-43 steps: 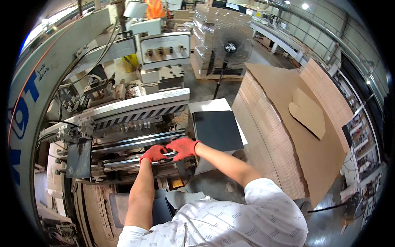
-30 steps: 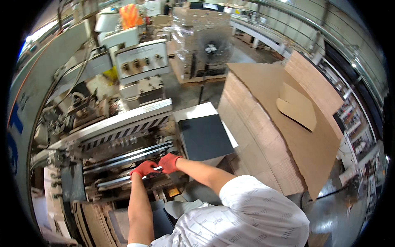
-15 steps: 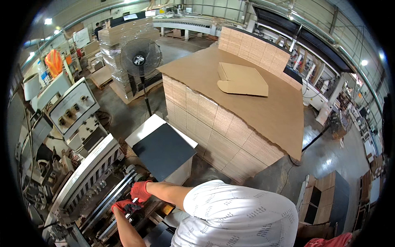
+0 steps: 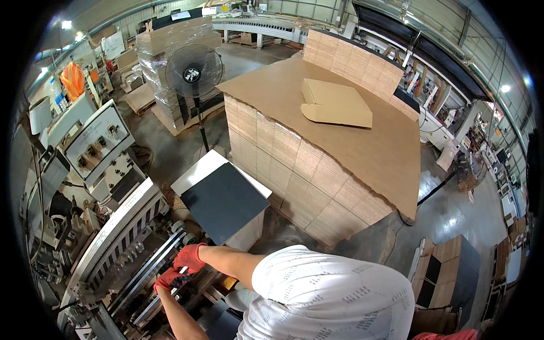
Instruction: The person picks up dark rectangular panels from a cardboard box and places them onto a machine conveyor. The person repeatedly moves panels from the box to the machine and stacks them on a nearby surface.
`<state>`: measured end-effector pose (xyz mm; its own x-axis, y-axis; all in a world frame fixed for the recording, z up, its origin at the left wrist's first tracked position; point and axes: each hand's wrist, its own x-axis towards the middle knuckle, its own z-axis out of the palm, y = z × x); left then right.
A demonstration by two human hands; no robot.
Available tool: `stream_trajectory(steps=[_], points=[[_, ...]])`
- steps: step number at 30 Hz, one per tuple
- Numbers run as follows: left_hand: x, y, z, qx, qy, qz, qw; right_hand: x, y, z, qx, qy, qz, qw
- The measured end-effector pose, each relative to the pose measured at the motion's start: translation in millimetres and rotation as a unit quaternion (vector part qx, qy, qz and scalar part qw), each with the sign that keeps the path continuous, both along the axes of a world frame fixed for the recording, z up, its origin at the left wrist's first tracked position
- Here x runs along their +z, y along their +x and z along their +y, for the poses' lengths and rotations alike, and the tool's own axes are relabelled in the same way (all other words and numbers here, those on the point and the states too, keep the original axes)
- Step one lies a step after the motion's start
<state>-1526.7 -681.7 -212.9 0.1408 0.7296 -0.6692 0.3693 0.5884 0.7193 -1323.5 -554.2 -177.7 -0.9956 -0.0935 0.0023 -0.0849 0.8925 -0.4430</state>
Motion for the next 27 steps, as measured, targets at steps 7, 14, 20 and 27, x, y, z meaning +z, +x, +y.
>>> stream_trajectory(steps=[7,14,20,27], points=[[-7,-2,-1,0.007,0.005,0.002,1.000,4,-2,-2,0.002,0.032,-0.042,0.999],[-7,5,0,0.019,0.043,-0.040,0.998,15,4,0,-0.007,0.014,-0.052,0.999],[-8,20,0,0.001,0.264,0.128,0.956,5,3,4,-0.005,0.022,-0.063,0.998],[33,53,-13,0.072,0.263,0.290,0.917,20,5,-1,-0.002,0.043,-0.079,0.996]])
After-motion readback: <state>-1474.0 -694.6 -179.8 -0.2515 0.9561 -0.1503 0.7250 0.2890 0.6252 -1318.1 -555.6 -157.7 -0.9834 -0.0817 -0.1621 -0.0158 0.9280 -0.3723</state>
